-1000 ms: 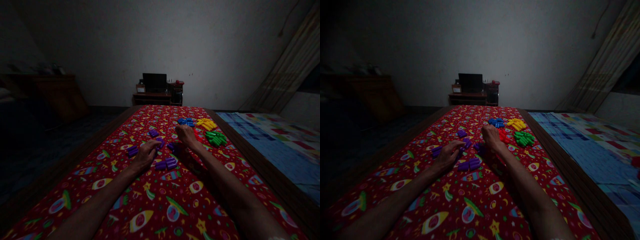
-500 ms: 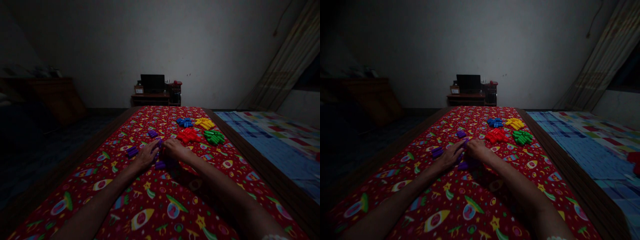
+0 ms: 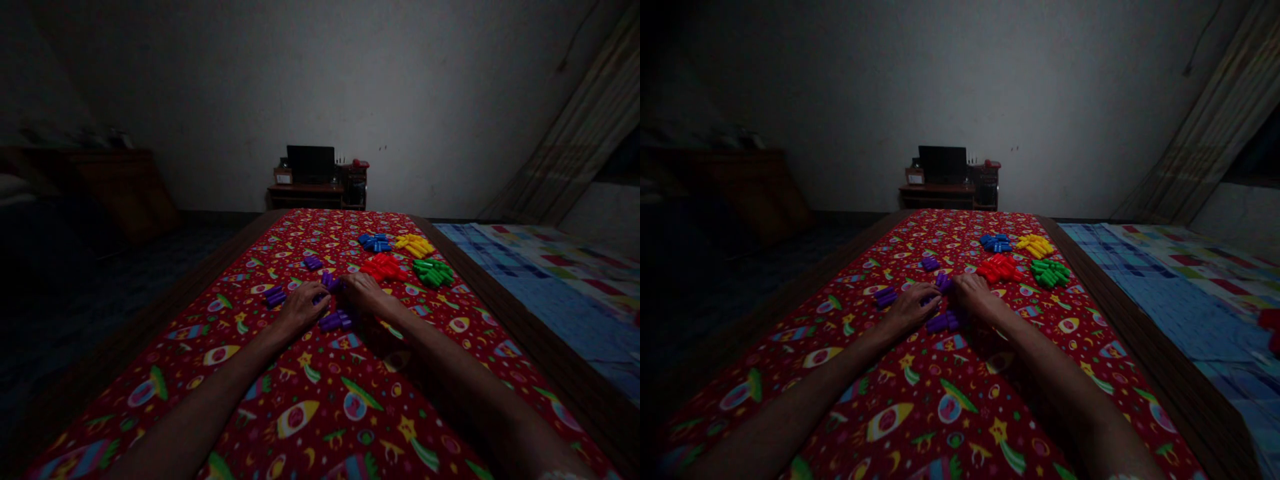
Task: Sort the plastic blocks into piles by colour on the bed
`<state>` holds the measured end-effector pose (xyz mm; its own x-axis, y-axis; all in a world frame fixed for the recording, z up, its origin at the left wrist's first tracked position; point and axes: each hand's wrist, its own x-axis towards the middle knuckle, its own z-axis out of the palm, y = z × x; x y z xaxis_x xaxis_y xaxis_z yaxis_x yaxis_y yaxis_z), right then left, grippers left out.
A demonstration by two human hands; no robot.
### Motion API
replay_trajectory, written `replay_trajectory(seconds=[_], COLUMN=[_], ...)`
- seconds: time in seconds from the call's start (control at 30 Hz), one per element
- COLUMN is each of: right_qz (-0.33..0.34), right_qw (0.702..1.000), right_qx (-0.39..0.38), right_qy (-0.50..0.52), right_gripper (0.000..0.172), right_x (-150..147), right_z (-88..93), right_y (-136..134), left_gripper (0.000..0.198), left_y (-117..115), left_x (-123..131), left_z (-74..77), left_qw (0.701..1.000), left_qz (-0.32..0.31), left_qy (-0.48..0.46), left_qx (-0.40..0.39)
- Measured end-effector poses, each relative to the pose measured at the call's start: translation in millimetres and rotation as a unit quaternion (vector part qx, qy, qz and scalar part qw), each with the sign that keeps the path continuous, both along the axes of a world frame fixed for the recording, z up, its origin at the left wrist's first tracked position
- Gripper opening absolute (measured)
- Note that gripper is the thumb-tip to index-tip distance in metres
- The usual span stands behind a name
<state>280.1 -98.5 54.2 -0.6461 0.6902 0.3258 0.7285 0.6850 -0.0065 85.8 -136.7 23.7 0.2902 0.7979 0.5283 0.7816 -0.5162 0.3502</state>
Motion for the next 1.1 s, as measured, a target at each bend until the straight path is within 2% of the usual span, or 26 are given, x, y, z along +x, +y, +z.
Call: replay_trajectory(seconds=[0.1,0.27,0.37,0.47,0.57,0.7,0.77,0.83,1.0,1.1], right_qz=[-0.023,-0.084,-0.143,-0.203,-0.185,-0.049,0.021,0.056,0.034,-0.039], right_qw=[0.999,0.994,0.987,0.977,0.982,0.997,0.999,0.998,0.997,0.997], right_qx=[-0.036,-0.041,-0.062,-0.068,-0.03,-0.003,-0.003,-0.008,-0.045,-0.043], right_qy=[0.014,0.052,0.023,-0.023,0.007,0.053,0.043,0.014,-0.049,-0.051], right_gripper=[0.028,0.029,0.03,0.028,0.031,0.032,0.037,0.041,0.028,0.026], right_x=[25,88,121,137,131,95,75,59,48,63], right_z=[6.5,17.8,11.7,2.1,-2.4,-7.0,-12.7,-18.0,-15.3,-12.3], right_y=[1,-5,-11,-17,-23,-29,-32,-35,-38,-39], left_gripper=[0.019,0.021,0.023,0.025,0.026,0.028,0.029,0.031,0.035,0.035], left_y=[-1,-5,-7,-8,-8,-6,-5,-5,-6,-7], left_x=[0,1,2,3,2,1,1,0,1,1], left_z=[1.3,4.4,6.4,7.2,6.2,3.3,2.1,1.3,1.9,3.5], left_qw=[1.0,1.0,1.0,0.999,0.999,0.999,0.999,0.999,0.995,0.994], left_qz=[-0.005,-0.012,-0.024,-0.026,-0.029,-0.031,-0.033,-0.046,-0.081,-0.09], left_qy=[0.002,-0.003,-0.004,0.004,0.01,0.021,0.02,0.023,0.058,0.064], left_qx=[-0.004,-0.013,-0.017,-0.019,-0.013,-0.008,-0.007,-0.006,-0.006,-0.006])
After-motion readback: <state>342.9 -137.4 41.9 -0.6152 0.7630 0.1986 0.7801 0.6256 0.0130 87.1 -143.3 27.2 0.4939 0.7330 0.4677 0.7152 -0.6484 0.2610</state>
